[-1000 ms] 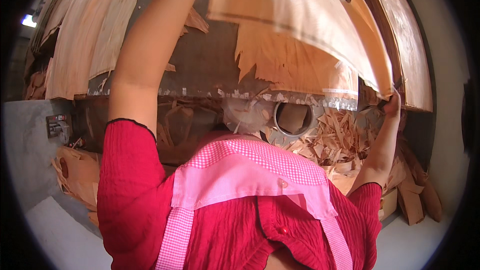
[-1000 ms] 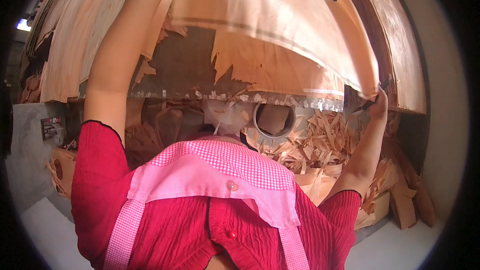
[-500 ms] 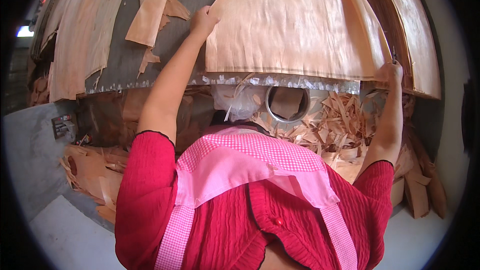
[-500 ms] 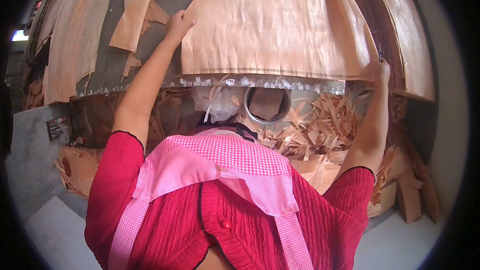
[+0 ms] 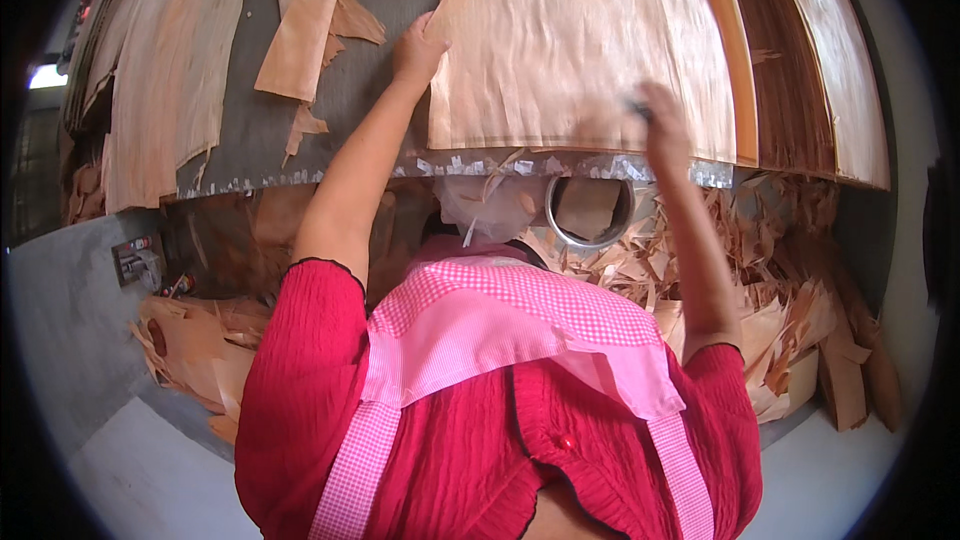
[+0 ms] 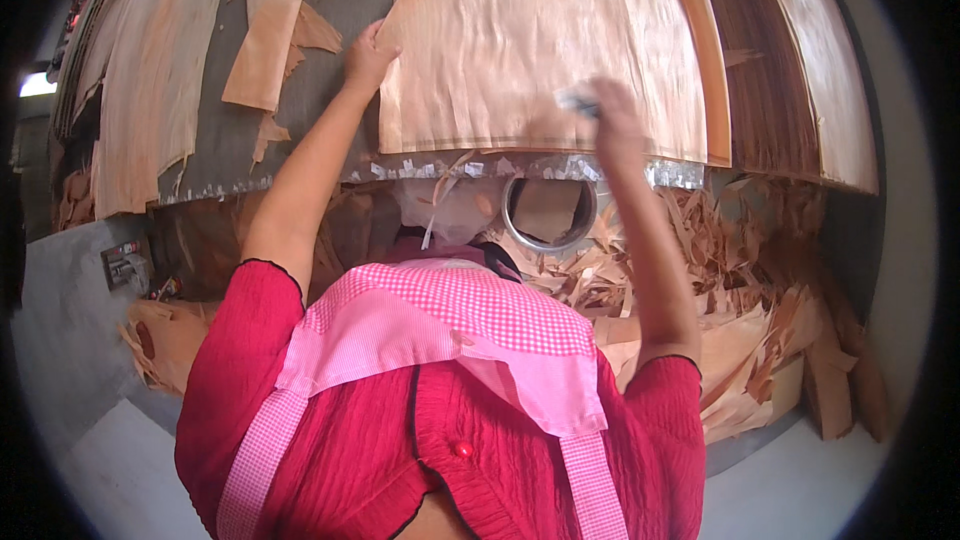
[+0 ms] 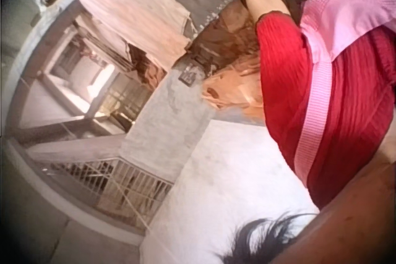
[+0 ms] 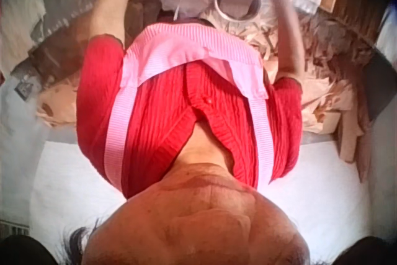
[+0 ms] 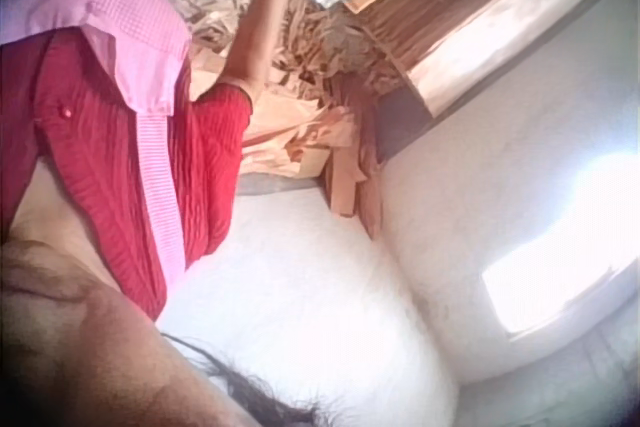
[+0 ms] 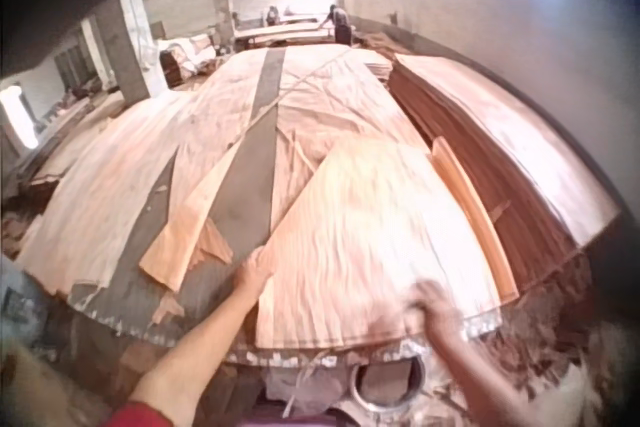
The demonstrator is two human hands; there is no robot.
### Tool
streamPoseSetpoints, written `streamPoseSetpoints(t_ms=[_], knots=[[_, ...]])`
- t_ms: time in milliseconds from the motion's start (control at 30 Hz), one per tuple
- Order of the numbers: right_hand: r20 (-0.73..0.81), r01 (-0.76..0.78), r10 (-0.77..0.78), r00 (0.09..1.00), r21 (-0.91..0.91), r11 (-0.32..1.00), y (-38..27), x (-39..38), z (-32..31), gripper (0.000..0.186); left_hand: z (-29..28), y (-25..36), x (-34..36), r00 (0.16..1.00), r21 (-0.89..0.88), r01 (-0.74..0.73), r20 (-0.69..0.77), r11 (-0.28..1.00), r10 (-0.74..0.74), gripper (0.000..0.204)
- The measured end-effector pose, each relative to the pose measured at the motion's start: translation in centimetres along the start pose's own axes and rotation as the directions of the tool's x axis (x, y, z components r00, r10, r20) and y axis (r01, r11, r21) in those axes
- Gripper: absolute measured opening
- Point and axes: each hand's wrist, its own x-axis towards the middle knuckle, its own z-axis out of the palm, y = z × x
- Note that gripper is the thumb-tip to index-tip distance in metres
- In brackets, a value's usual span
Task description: The person prepares thin sheets of wood veneer by smoothing them with a tool, applying tape to the edges, and cutting them to size.
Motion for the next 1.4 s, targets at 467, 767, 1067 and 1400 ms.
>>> streamPoseSetpoints(t_ms=[467,767,1067,1400], knots=[[0.262,0.225,-0.135,0.956,-0.354,0.908,-6.2,-3.1,8.2,0.054,-1.3,0.9,3.1,0.874,-0.726,0.449,0.479,0.521,-0.085,0.038],[0.292,0.194,-0.087,0.952,-0.360,0.913,-7.2,-2.4,8.2,0.055,2.7,4.1,13.8,0.382,-0.382,0.922,0.924,0.067,0.009,0.035],[0.277,0.153,-0.056,0.959,-0.341,0.928,-8.1,-2.1,8.2,0.051,2.1,8.1,15.2,0.633,-0.641,0.766,0.744,-0.037,0.215,0.047],[0.244,0.164,-0.089,0.966,-0.309,0.937,-7.7,-2.1,8.0,0.052,0.2,1.6,16.2,0.940,-0.121,-0.257,0.198,0.959,0.276,0.103]])
